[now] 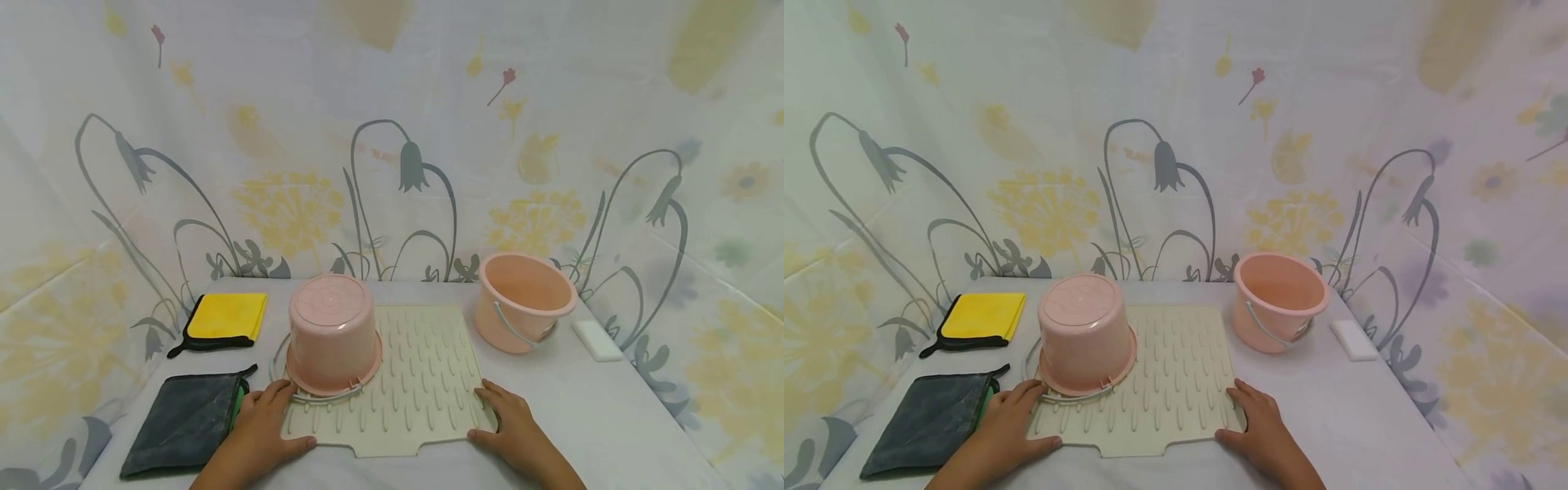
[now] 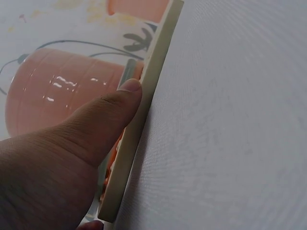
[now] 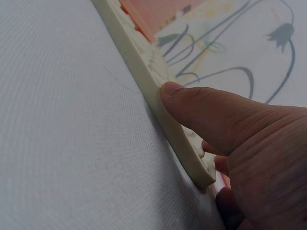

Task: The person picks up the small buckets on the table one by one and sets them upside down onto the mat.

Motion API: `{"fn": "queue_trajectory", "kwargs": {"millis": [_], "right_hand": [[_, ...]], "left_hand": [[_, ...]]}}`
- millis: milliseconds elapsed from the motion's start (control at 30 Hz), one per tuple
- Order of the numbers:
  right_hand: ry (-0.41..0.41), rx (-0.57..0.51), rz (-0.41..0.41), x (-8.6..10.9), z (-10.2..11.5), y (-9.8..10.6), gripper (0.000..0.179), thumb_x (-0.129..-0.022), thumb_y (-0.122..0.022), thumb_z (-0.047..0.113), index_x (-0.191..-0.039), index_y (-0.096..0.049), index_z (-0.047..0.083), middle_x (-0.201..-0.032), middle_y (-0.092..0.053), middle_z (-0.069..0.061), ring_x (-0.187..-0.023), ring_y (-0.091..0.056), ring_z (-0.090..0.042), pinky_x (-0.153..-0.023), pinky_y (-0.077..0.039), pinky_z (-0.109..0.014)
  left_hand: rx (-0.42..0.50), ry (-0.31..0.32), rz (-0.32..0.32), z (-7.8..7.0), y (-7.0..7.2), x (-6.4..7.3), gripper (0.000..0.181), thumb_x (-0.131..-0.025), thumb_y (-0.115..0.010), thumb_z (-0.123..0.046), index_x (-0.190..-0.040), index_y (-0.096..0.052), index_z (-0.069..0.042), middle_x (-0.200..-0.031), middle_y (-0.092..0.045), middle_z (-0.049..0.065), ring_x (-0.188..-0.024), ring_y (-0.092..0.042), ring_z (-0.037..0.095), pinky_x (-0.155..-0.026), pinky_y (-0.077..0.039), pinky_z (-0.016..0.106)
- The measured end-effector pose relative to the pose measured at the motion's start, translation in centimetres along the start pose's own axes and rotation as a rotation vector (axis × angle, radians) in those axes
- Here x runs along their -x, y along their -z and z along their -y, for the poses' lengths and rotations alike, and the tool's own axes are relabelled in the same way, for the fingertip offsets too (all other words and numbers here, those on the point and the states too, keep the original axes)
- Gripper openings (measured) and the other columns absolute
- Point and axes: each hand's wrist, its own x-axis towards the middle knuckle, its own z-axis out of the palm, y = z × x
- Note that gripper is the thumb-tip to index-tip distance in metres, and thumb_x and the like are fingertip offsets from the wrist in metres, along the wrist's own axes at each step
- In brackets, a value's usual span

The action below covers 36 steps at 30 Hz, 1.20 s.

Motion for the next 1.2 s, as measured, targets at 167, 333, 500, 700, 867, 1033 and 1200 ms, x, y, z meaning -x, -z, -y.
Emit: {"fn": "queue_trajectory", "kwargs": {"millis": [167, 333, 500, 700, 867, 1033, 1200], "right_hand": [[-0.005, 0.005, -0.004, 0.1, -0.1, -0.1, 0.085, -0.081, -0.086, 0.054, -0.148, -0.057, 0.010, -0.166, -0.038, -0.015, -0.149, -0.030, -0.051, -0.114, -0.031, -0.074], [-0.003, 0.007, -0.010, 0.0, -0.1, 0.0, 0.085, -0.081, -0.086, 0.054, -0.148, -0.057, 0.010, -0.166, -0.039, -0.015, -0.149, -0.031, -0.051, -0.115, -0.031, -0.073], [-0.011, 0.009, -0.004, 0.0, 0.1, 0.1, 0.085, -0.081, -0.087, 0.053, -0.148, -0.056, 0.010, -0.167, -0.038, -0.015, -0.149, -0.030, -0.052, -0.115, -0.031, -0.073], [-0.034, 0.002, 0.021, 0.2, 0.4, 0.3, 0.087, -0.079, -0.088, 0.051, -0.148, -0.056, 0.010, -0.166, -0.038, -0.016, -0.150, -0.030, -0.053, -0.114, -0.031, -0.075], [-0.032, 0.022, 0.025, 0.0, 0.9, 0.4, 0.088, -0.079, -0.088, 0.051, -0.151, -0.054, 0.012, -0.165, -0.039, -0.016, -0.150, -0.033, -0.051, -0.114, -0.032, -0.074], [0.014, 0.060, 0.013, -0.2, 1.8, 1.3, 0.087, -0.080, -0.089, 0.045, -0.150, -0.054, 0.009, -0.162, -0.043, -0.019, -0.146, -0.038, -0.052, -0.114, -0.035, -0.072], [0.055, 0.105, -0.018, -0.5, 2.4, 2.5, 0.084, -0.083, -0.088, 0.040, -0.151, -0.052, 0.006, -0.161, -0.044, -0.021, -0.146, -0.040, -0.052, -0.115, -0.035, -0.071]], "left_hand": [[-0.014, -0.011, -0.010, 0.1, -0.2, 0.0, 0.114, -0.066, -0.083, -0.079, -0.151, -0.052, -0.009, -0.156, -0.047, 0.015, -0.135, -0.036, 0.051, -0.110, -0.031, 0.073], [-0.026, -0.016, -0.012, 0.1, -0.3, -0.1, 0.112, -0.067, -0.082, -0.079, -0.150, -0.053, -0.010, -0.155, -0.049, 0.013, -0.135, -0.037, 0.050, -0.111, -0.032, 0.072], [-0.026, -0.009, 0.011, -0.1, -0.2, -0.2, 0.111, -0.067, -0.082, -0.079, -0.149, -0.053, -0.010, -0.154, -0.050, 0.013, -0.136, -0.037, 0.050, -0.112, -0.029, 0.073], [-0.004, -0.001, 0.024, -0.2, -0.2, 0.0, 0.109, -0.067, -0.085, -0.075, -0.149, -0.054, -0.010, -0.153, -0.050, 0.014, -0.135, -0.037, 0.051, -0.112, -0.029, 0.073], [-0.004, 0.001, 0.021, -0.1, -0.1, 0.0, 0.109, -0.067, -0.085, -0.076, -0.149, -0.054, -0.011, -0.153, -0.050, 0.013, -0.134, -0.037, 0.051, -0.111, -0.030, 0.074], [0.005, 0.008, 0.019, -0.1, -0.1, 0.0, 0.110, -0.066, -0.085, -0.076, -0.150, -0.053, -0.012, -0.154, -0.049, 0.013, -0.134, -0.036, 0.051, -0.110, -0.030, 0.074], [-0.002, 0.011, 0.029, 0.0, -0.1, -0.1, 0.111, -0.067, -0.085, -0.077, -0.150, -0.053, -0.010, -0.154, -0.049, 0.014, -0.136, -0.034, 0.052, -0.111, -0.028, 0.075]]}}
